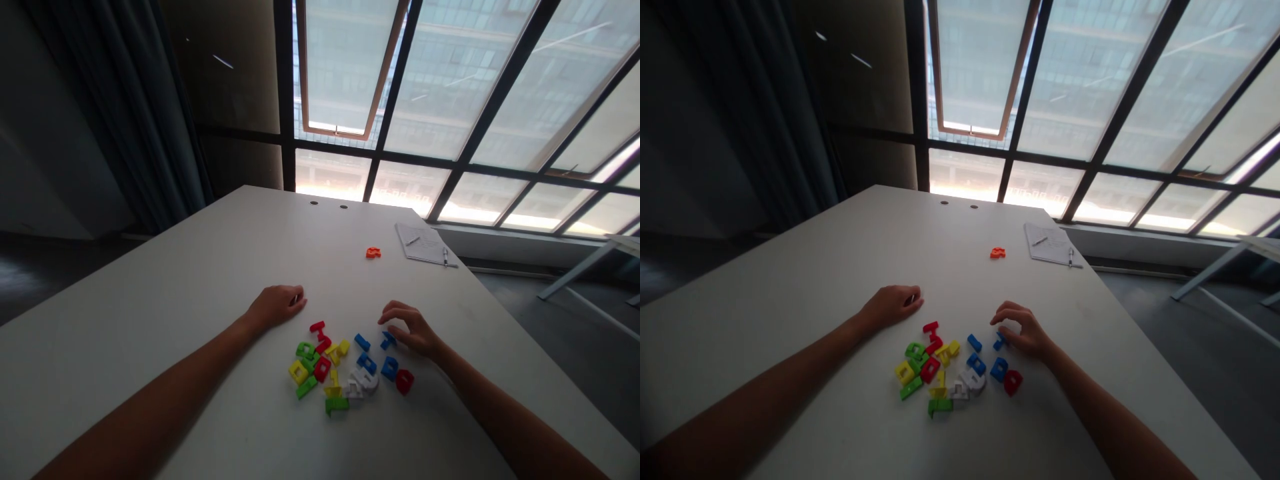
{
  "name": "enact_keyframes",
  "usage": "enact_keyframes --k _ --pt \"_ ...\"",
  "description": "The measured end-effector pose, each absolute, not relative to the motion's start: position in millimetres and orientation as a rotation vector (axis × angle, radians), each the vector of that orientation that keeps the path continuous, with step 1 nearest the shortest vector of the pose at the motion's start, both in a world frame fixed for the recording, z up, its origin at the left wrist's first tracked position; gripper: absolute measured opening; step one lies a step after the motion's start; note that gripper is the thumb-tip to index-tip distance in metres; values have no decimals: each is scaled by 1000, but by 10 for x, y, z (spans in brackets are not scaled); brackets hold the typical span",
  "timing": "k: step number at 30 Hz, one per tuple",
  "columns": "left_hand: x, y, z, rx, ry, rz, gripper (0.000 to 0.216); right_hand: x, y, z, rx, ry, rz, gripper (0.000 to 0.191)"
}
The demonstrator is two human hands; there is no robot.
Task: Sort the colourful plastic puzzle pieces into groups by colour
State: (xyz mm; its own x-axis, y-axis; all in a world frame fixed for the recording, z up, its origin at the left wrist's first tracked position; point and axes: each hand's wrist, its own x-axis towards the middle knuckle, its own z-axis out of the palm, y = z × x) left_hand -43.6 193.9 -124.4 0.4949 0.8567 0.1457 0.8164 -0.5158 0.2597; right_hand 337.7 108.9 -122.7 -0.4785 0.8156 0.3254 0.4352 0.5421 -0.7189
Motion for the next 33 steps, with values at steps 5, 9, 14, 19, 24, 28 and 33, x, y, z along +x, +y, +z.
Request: enact_keyframes --k 5,9,14,19,24,28,33 --pt "-441 1943 -1246 2596 1442 380 27 3441 1099 -1068 -1144 -2435 676 16" --pt "-446 1956 -1260 2591 1435 384 27 3487 1138 -1043 -1160 -2447 701 12" --pt "-450 1956 -1269 2589 1438 375 27 3490 1175 -1096 -1161 -2436 697 13" --pt "-444 1952 -1263 2581 1453 373 28 3501 1230 -1216 -1275 -2391 247 22" --pt "-438 1942 -1246 2577 1450 385 28 3441 1220 -1272 -1358 -2352 -23 26" --pt "-443 1937 -1240 2581 1445 376 29 3391 1216 -1301 -1405 -2382 -14 23" --pt "-450 1959 -1268 2582 1435 399 27 3426 1289 -1406 -1380 -2200 -71 28"
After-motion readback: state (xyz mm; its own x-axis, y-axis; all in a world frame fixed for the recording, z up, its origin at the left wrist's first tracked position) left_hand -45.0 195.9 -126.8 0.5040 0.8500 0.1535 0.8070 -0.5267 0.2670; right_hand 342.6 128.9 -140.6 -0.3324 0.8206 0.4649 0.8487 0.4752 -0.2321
